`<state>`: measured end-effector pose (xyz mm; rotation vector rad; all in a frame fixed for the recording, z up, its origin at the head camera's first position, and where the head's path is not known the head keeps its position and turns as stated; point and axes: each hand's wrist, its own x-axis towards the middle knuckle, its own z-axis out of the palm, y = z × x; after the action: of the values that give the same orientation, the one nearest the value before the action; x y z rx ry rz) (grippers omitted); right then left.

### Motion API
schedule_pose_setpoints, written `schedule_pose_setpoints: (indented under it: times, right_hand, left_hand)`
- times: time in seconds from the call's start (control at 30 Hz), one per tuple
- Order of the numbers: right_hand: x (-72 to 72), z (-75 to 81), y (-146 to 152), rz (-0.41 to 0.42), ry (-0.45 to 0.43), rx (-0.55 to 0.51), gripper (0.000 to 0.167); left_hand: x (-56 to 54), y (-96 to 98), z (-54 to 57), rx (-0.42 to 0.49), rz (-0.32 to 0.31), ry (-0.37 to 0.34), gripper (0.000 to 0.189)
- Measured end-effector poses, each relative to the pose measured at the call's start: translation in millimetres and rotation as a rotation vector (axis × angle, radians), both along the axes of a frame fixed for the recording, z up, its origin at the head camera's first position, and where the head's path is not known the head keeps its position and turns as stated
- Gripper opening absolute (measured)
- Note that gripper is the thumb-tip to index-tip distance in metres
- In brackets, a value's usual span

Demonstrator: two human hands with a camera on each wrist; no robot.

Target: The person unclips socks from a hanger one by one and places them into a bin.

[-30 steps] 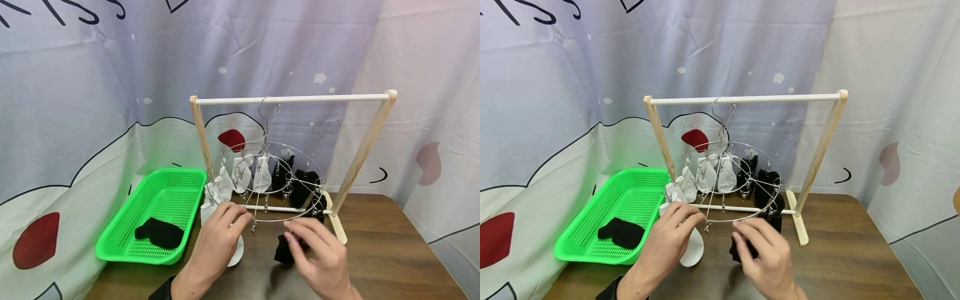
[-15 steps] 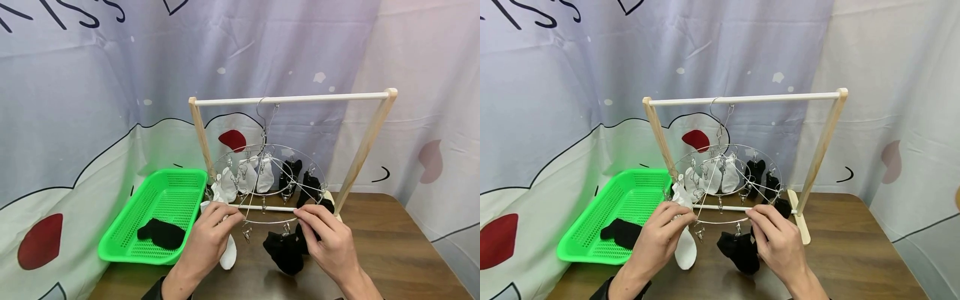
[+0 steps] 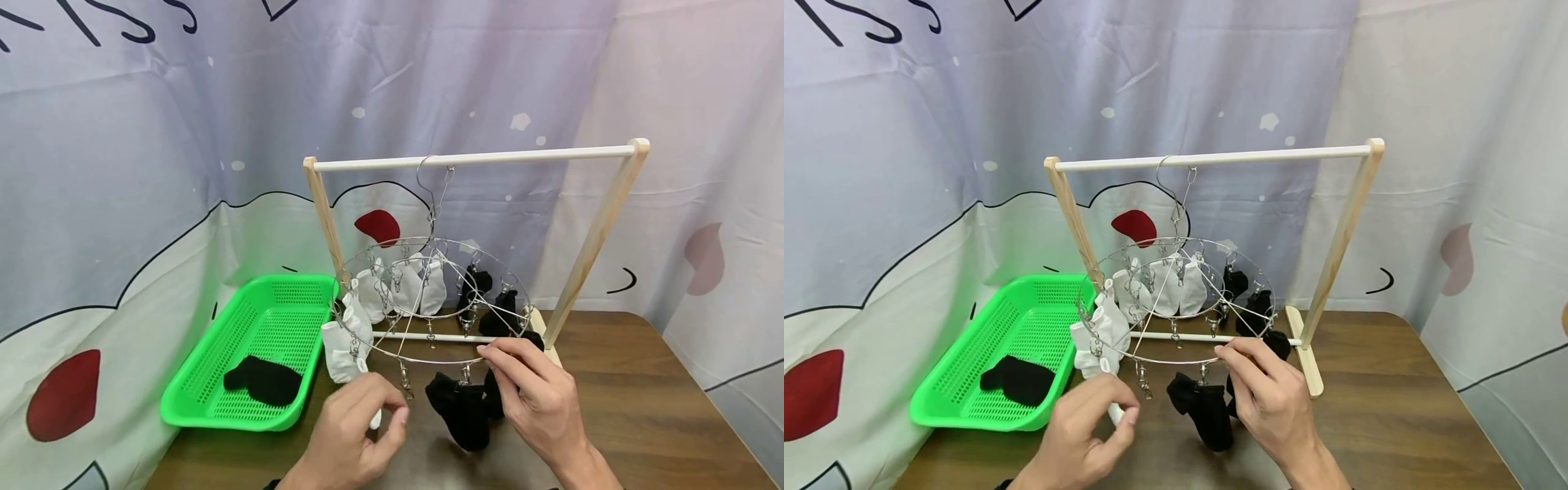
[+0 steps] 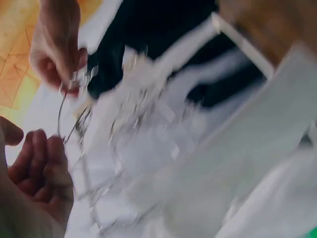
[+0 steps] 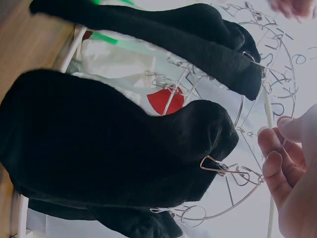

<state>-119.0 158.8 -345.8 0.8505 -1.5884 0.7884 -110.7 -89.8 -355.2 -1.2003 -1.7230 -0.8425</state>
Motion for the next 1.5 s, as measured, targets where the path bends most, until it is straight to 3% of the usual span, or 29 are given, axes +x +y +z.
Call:
schedule_pose_setpoints:
  times: [0.07, 0.13, 0.23, 0.3, 0.37, 0.47, 0.6, 0.93, 1.13, 1.37, 1.5]
  right_hand:
    - [1.1, -0.6, -1, -0.006, -0.003, 0.004, 0.011]
    - [2.1, -0.9, -2, -0.012, -0.005, 0.009, 0.011]
    - [4.3, -0.8, -5, -0.016, -0.009, 0.017, 0.012]
    - [5.5, -0.9, -7, -0.007, -0.007, 0.019, 0.012]
    - [7.1, -1.2, -10, 0.005, -0.006, 0.019, 0.013]
    - [8.8, -2.1, -16, 0.03, -0.013, 0.015, 0.013]
    - [9.4, -4.1, -23, 0.036, -0.029, 0.008, 0.013]
    - [9.0, -8.8, -30, -0.025, -0.042, -0.036, 0.011]
    - [9.6, -8.3, -30, -0.056, -0.056, -0.044, 0.011]
    - [12.5, -8.4, -30, -0.02, -0.08, -0.066, 0.016]
    - [18.2, -13.4, -30, 0.024, -0.08, -0.124, 0.017]
  left_hand:
    - [3.2, 1.9, -19.4, -0.037, 0.014, -0.19, 0.008]
    - [5.5, 5.6, -36.4, -0.076, 0.082, -0.398, 0.022]
    - [6.3, 14.4, -52.6, -0.112, 0.139, -0.687, 0.046]
    - [3.4, 22.4, -57.9, -0.102, 0.082, -0.805, 0.054]
    - [-0.1, 30.2, -60.7, -0.065, -0.012, -0.871, 0.053]
    - [-5.0, 40.4, -62.8, 0.016, -0.163, -0.911, 0.041]
    - [-6.4, 48.5, -62.9, 0.127, -0.248, -0.972, 0.023]
    - [5.7, 48.0, -44.0, 0.198, -0.303, -1.011, 0.015]
    - [7.2, 46.8, -44.7, 0.226, -0.385, -1.014, 0.015]
    - [8.8, 46.3, -44.8, 0.225, -0.346, -0.988, 0.014]
    - [10.2, 45.6, -40.2, 0.229, -0.321, -1.026, 0.016]
